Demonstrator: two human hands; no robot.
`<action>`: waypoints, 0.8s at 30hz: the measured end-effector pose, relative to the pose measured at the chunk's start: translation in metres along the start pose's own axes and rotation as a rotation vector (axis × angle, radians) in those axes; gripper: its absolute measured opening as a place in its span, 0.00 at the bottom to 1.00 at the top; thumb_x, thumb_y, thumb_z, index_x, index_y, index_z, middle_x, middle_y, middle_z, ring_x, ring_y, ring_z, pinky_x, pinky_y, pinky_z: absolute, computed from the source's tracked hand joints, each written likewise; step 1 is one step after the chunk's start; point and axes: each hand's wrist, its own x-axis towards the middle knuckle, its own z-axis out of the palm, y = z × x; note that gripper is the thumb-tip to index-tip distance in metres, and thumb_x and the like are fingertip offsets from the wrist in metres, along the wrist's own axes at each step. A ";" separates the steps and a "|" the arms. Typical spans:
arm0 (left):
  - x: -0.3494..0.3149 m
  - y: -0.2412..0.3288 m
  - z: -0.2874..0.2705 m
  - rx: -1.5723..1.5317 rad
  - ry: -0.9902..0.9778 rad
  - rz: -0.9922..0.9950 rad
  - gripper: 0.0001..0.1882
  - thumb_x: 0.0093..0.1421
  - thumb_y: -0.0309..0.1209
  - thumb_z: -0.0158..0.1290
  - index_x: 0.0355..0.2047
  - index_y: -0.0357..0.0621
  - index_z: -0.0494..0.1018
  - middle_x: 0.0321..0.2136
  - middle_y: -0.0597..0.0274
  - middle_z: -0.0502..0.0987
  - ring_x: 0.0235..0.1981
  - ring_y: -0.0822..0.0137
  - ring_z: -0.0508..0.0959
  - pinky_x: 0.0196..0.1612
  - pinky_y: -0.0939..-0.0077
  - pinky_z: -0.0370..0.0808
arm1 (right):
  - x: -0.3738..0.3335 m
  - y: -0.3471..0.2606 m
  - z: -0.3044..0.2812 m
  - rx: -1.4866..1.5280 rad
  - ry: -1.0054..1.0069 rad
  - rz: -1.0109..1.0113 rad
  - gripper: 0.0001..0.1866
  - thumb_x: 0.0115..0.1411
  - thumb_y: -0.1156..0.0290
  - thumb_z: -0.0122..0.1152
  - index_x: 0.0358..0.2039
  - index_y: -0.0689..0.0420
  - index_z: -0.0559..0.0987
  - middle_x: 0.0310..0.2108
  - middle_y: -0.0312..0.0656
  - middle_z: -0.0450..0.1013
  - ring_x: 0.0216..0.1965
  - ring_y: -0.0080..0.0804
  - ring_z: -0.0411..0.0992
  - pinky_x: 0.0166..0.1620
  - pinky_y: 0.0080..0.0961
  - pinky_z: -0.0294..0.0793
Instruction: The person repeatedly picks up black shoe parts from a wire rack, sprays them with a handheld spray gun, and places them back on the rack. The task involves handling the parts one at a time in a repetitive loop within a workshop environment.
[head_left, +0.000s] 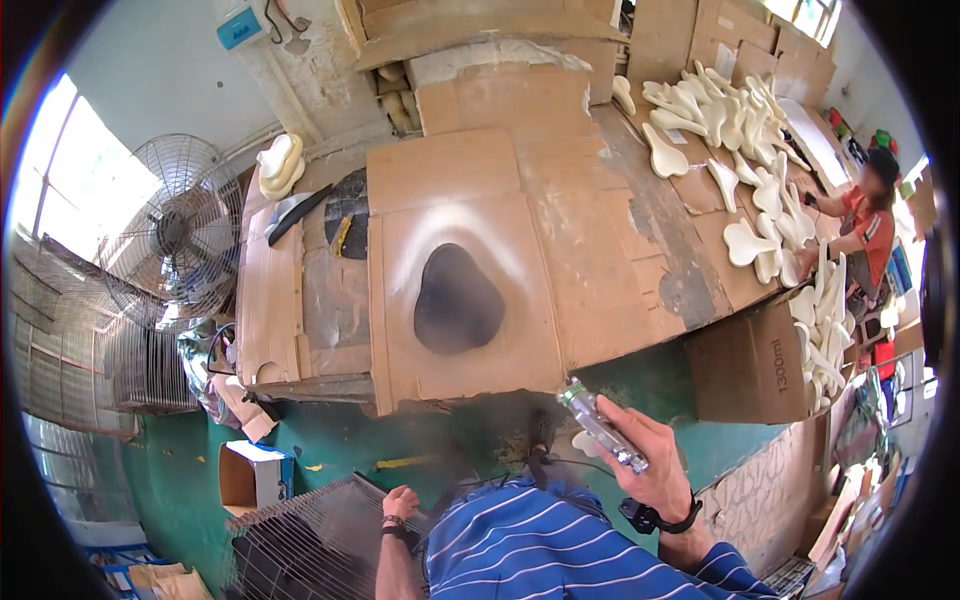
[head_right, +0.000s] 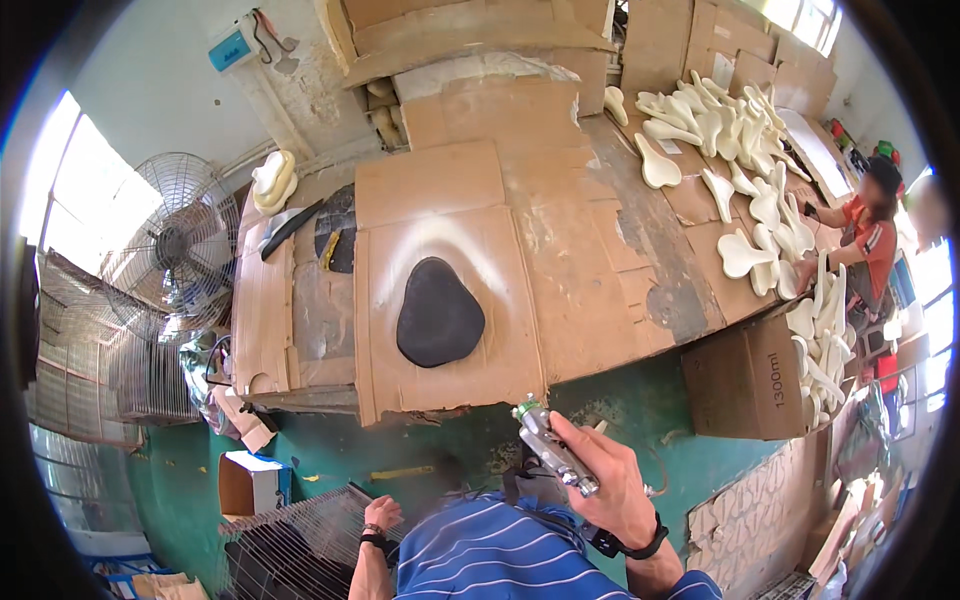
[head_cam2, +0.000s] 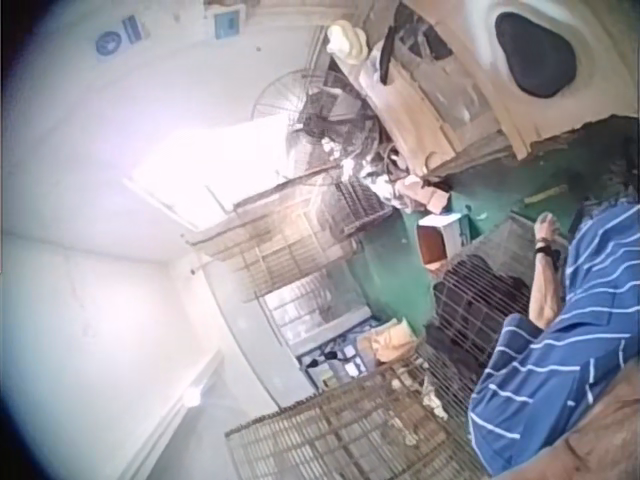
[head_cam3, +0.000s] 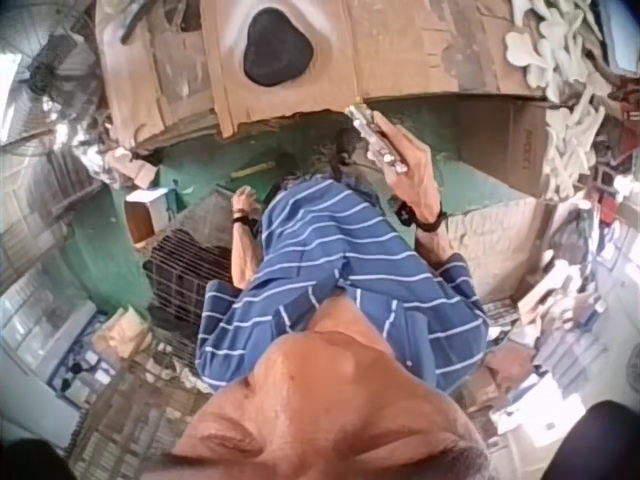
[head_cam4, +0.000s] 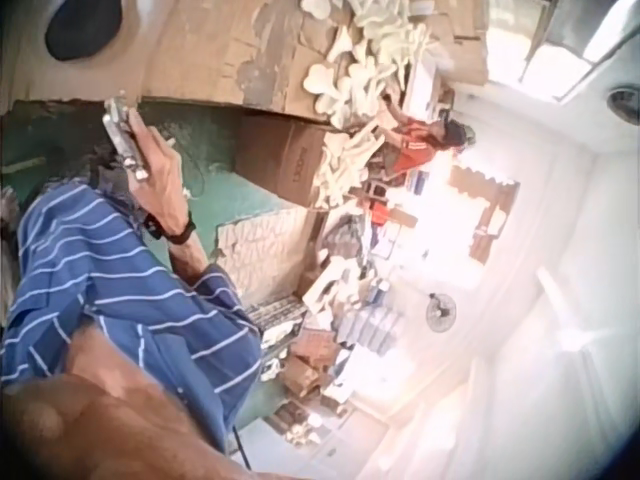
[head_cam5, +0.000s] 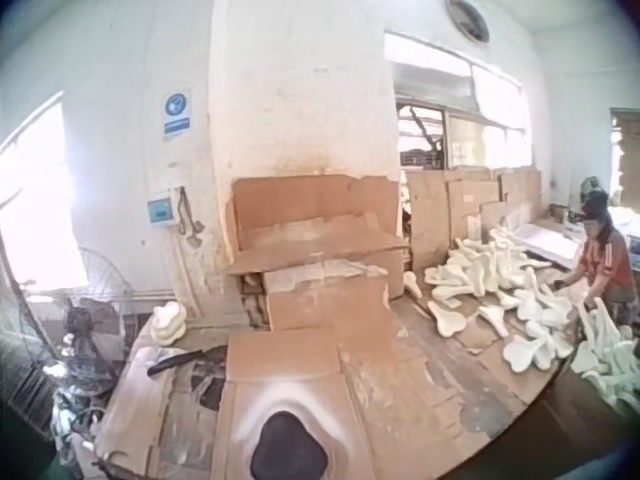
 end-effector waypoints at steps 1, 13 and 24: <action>0.009 -0.017 -0.010 -0.053 -0.055 0.000 0.22 0.64 0.35 0.55 0.55 0.38 0.70 0.38 0.55 0.81 0.30 0.62 0.81 0.28 0.69 0.78 | 0.001 -0.001 -0.001 0.008 0.023 -0.010 0.34 0.46 0.85 0.64 0.57 0.60 0.74 0.35 0.52 0.76 0.32 0.51 0.76 0.36 0.33 0.75; 0.001 -0.030 -0.014 0.058 -0.107 -0.158 0.10 0.64 0.29 0.52 0.44 0.39 0.71 0.24 0.61 0.72 0.23 0.58 0.75 0.28 0.63 0.74 | -0.042 -0.002 -0.019 0.097 -0.115 0.132 0.30 0.50 0.80 0.70 0.56 0.60 0.75 0.36 0.52 0.77 0.33 0.48 0.77 0.37 0.32 0.76; 0.024 0.004 -0.001 -0.153 -0.214 -0.037 0.20 0.64 0.31 0.56 0.54 0.37 0.69 0.31 0.57 0.78 0.27 0.62 0.80 0.24 0.70 0.76 | -0.009 0.001 -0.009 0.075 0.057 0.062 0.31 0.49 0.83 0.67 0.57 0.59 0.75 0.36 0.51 0.77 0.31 0.47 0.77 0.35 0.31 0.75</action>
